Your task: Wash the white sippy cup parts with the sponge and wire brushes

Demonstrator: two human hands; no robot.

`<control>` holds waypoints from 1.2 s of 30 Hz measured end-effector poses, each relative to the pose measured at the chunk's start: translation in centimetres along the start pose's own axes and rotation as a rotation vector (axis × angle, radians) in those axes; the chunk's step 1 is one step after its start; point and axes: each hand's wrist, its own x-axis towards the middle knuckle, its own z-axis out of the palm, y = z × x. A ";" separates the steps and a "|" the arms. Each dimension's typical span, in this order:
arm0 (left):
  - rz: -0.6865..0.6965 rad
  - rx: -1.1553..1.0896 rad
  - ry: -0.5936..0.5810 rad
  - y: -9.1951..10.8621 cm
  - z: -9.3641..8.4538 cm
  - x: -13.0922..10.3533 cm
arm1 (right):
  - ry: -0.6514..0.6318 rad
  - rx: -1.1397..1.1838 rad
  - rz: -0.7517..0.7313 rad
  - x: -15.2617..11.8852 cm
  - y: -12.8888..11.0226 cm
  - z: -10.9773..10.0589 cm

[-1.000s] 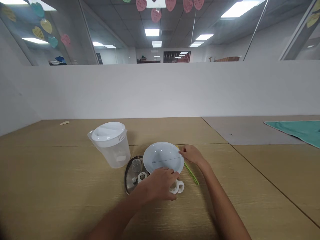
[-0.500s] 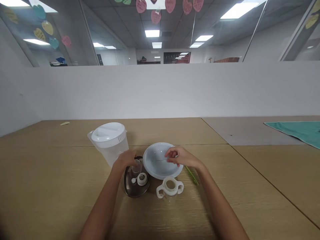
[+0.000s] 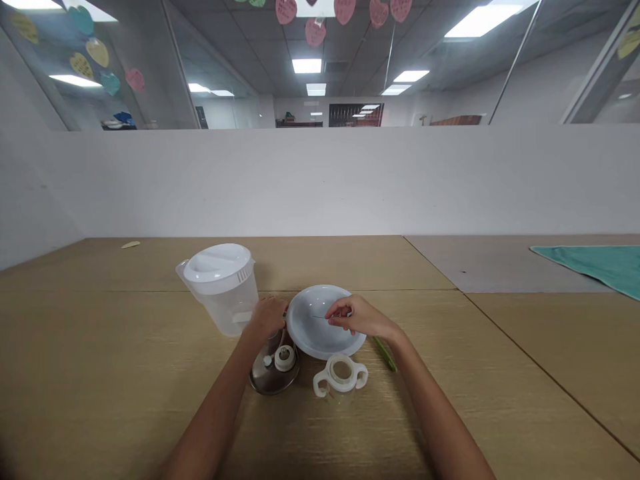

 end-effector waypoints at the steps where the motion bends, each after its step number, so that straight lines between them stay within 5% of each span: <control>1: 0.007 -0.005 0.005 0.0 0.2 0.2 | 0.001 -0.002 -0.002 0.0 -0.1 0.0; 10: 0.039 -0.009 0.040 -0.7 0.3 0.1 | 0.030 -0.023 0.004 -0.3 -0.5 -0.4; 17: 0.119 -0.091 0.014 -1.2 -3.5 -3.4 | -0.041 -0.047 0.010 -0.3 -0.6 0.0; 25: 0.247 -0.494 0.026 -1.8 -7.5 -6.3 | -0.038 -0.093 0.038 0.8 0.2 1.6; 28: 0.318 -0.841 0.055 -2.0 -7.9 -6.1 | 0.104 -0.016 -0.024 0.9 -0.2 1.6; 32: 0.370 -1.267 0.157 -1.6 -7.6 -5.4 | 0.468 0.198 -0.229 -0.1 -1.8 0.9; 36: 0.344 -1.316 0.306 -0.5 -6.3 -4.0 | 0.752 0.352 -0.422 -2.8 -4.2 -0.3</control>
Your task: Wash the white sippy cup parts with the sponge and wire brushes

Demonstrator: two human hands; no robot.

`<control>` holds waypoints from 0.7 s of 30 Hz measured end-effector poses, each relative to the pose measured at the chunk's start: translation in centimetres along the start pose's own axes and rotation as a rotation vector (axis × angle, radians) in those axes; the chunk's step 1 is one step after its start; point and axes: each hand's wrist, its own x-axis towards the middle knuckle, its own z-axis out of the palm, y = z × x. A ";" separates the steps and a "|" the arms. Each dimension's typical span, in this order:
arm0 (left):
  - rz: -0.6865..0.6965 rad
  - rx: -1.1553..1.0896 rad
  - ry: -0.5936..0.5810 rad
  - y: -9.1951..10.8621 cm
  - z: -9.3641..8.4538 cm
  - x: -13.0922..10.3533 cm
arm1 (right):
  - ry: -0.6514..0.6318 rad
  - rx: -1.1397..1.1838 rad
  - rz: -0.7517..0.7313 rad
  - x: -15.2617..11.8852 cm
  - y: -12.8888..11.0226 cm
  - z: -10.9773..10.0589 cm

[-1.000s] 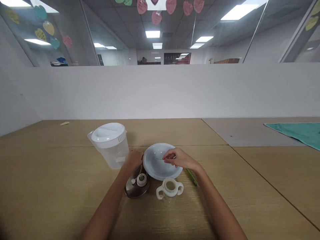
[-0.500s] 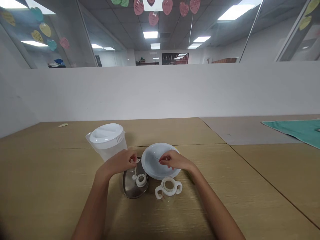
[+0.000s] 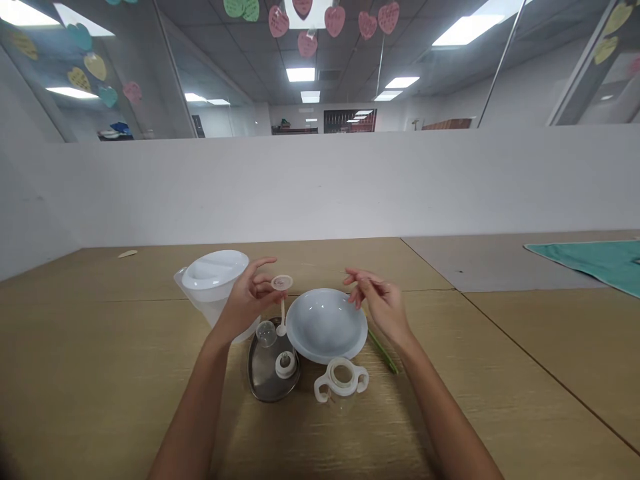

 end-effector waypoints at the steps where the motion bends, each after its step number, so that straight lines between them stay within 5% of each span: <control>1: 0.016 0.039 0.019 -0.4 0.4 0.2 | 0.046 0.048 -0.065 -0.2 -0.9 -0.3; 6: 0.085 0.241 -0.010 -1.7 2.2 0.9 | 0.202 0.103 -0.318 -1.5 -3.8 -0.9; 13: 0.087 0.232 -0.034 -1.7 3.6 0.8 | 0.102 -0.074 -0.208 -1.7 -3.3 0.3; 21: 0.069 0.166 -0.059 -2.0 4.0 0.8 | 0.249 0.051 -0.326 -2.1 -4.0 0.2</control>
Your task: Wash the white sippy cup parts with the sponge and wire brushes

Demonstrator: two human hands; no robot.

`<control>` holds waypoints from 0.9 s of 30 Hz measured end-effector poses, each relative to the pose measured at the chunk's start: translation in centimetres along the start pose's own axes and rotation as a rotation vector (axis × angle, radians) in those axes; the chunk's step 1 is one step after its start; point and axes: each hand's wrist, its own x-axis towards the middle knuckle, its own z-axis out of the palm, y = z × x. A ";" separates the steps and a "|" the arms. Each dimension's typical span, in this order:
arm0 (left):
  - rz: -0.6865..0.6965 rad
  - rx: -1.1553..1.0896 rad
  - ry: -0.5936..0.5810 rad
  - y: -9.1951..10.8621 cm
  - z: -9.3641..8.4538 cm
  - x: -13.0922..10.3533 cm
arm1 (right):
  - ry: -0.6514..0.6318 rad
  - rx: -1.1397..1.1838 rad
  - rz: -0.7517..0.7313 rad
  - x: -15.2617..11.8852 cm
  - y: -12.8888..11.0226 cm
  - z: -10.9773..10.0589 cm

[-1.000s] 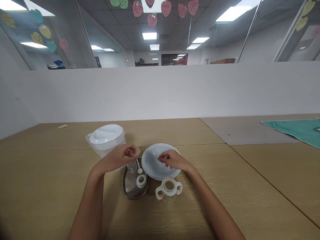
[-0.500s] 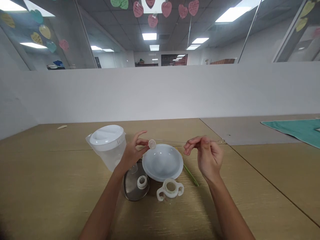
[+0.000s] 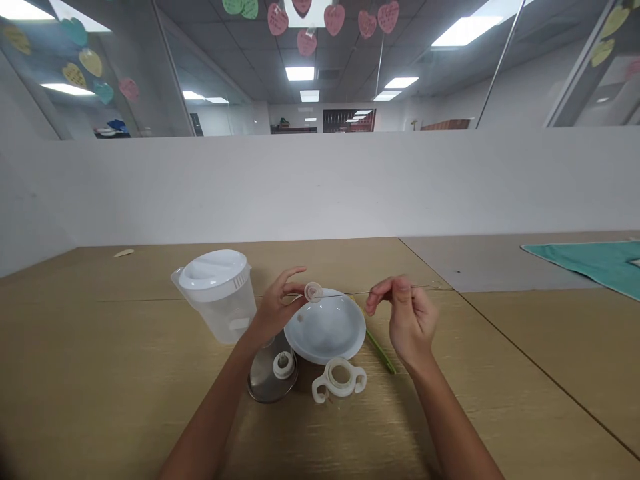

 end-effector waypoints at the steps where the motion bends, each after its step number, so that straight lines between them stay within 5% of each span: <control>1: 0.001 0.006 -0.005 0.0 0.0 0.0 | -0.016 -0.043 -0.003 -0.1 0.1 0.0; 5: 0.024 0.054 -0.015 0.3 0.1 -0.2 | -0.055 -0.184 -0.017 -0.6 0.7 0.3; 17: 0.054 0.005 -0.057 0.2 0.4 -0.4 | -0.009 -0.087 -0.011 -0.7 0.2 0.6; 27: 0.060 0.006 -0.027 0.6 1.6 -0.7 | -0.296 -0.355 -0.088 -1.0 1.7 0.4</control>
